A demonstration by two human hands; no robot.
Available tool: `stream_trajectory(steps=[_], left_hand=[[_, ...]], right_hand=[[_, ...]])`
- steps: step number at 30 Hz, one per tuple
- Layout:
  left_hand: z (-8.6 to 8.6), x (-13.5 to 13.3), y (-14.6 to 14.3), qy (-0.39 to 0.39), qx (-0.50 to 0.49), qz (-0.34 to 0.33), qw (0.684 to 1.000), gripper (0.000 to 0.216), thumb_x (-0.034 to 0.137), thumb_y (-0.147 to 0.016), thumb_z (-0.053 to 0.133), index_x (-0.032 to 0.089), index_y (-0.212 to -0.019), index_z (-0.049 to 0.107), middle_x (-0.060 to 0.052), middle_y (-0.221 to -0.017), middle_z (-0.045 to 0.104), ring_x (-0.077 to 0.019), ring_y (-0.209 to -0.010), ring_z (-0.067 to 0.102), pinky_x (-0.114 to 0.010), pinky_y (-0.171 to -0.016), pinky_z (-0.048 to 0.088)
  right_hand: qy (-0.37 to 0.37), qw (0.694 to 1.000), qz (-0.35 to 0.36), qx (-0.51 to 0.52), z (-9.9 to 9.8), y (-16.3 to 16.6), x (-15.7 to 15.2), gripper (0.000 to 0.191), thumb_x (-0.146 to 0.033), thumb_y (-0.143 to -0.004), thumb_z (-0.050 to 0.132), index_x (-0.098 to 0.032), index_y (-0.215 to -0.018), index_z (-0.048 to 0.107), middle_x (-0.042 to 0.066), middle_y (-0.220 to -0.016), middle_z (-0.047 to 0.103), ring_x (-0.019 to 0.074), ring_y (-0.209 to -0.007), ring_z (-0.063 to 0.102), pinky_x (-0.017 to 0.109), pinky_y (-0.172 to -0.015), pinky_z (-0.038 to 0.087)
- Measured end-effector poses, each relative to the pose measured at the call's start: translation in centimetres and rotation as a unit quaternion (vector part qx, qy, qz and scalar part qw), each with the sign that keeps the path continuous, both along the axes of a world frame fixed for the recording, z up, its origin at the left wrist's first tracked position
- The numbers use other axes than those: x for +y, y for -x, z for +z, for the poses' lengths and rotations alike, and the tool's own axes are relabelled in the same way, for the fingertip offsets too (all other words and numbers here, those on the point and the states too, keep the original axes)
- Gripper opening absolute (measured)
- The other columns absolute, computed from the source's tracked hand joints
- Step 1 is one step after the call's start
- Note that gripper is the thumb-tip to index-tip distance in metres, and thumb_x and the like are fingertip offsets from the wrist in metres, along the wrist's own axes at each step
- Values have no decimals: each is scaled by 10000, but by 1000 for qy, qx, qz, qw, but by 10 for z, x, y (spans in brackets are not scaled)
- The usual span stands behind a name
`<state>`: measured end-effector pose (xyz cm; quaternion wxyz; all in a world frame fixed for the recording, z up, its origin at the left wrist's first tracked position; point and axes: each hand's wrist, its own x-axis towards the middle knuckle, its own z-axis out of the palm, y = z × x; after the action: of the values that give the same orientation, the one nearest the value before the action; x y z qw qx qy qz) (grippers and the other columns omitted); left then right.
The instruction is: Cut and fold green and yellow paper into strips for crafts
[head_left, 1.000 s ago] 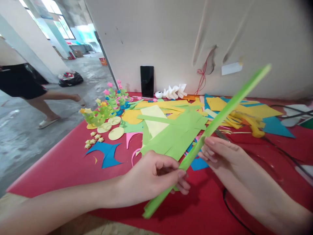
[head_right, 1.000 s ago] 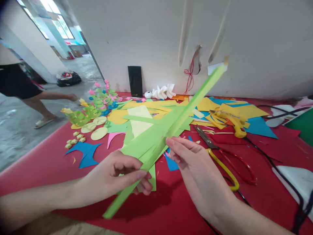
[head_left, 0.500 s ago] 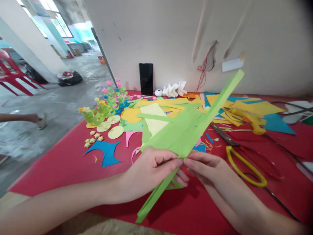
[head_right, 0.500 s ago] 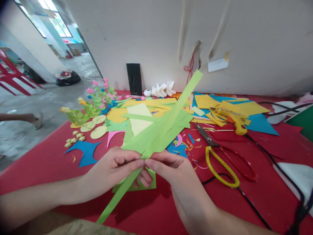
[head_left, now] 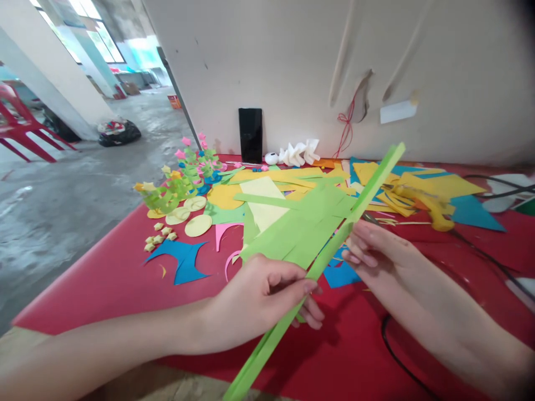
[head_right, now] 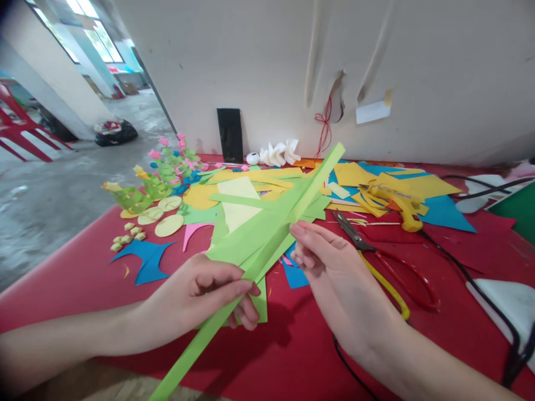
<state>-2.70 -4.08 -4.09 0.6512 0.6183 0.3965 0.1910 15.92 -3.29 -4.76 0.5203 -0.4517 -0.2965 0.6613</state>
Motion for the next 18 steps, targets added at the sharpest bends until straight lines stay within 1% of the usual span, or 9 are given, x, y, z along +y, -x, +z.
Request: stream_trajectory(steps=[3, 5, 7, 9, 11, 13, 15, 18], left_hand=[[-2, 1, -1, 1, 1, 5, 1000, 313, 313, -864, 436, 102, -736, 628, -81, -738, 706, -169, -707, 679, -217, -622, 539], [-4, 1, 0, 9, -14, 17, 1000, 290, 307, -855, 454, 105, -736, 624, -72, -734, 705, -167, -699, 680, -226, -634, 545], [-5, 1, 1, 16, -35, 31, 999, 265, 305, -848, 470, 109, -747, 617, -62, -744, 705, -165, -707, 681, -238, -663, 549], [-5, 1, 1, 18, -39, 33, 999, 260, 302, -846, 473, 109, -745, 615, -61, -748, 706, -163, -705, 681, -242, -670, 551], [-5, 0, 1, 11, -25, 24, 999, 283, 300, -854, 460, 103, -727, 619, -70, -735, 707, -159, -690, 680, -227, -646, 546], [-4, 0, 0, 0, -8, 9, 1000, 311, 298, -864, 440, 93, -729, 631, -85, -728, 709, -154, -685, 677, -208, -626, 537], [-4, -2, -1, -5, 4, -1, 1000, 323, 297, -870, 428, 81, -757, 640, -100, -734, 712, -155, -692, 677, -201, -622, 531], [-5, -4, -1, 10, 2, -4, 1000, 322, 307, -868, 429, 76, -768, 630, -121, -749, 713, -166, -689, 680, -221, -624, 538]], right_hand=[[-4, 1000, 9, 8, 0, 3, -3, 176, -341, -682, 696, -204, -629, 600, -29, -615, 370, 90, -575, 332, 205, -569, 392], [12, 1000, 12, 6, -1, 7, -8, 181, -340, -616, 747, -208, -624, 624, -37, -588, 366, 80, -552, 323, 193, -539, 379], [38, 999, 20, 4, -2, 9, -13, 192, -330, -553, 787, -219, -645, 661, -35, -599, 410, 71, -547, 327, 181, -513, 362], [46, 999, 23, 5, -2, 10, -15, 186, -313, -538, 797, -228, -652, 677, -30, -621, 445, 65, -553, 339, 175, -523, 366], [37, 999, 17, 5, -2, 9, -14, 167, -307, -557, 787, -227, -651, 674, -30, -617, 433, 68, -562, 347, 176, -537, 375], [28, 1000, 10, 5, 1, 6, -10, 159, -314, -592, 764, -214, -638, 648, -34, -587, 383, 76, -556, 330, 183, -537, 382], [18, 1000, 10, 11, 4, 1, -4, 170, -305, -651, 723, -198, -611, 596, -35, -582, 347, 82, -542, 302, 192, -520, 380], [-10, 999, 5, 37, 10, -9, 7, 229, -265, -732, 657, -177, -580, 511, -36, -590, 319, 78, -533, 293, 192, -519, 392]])
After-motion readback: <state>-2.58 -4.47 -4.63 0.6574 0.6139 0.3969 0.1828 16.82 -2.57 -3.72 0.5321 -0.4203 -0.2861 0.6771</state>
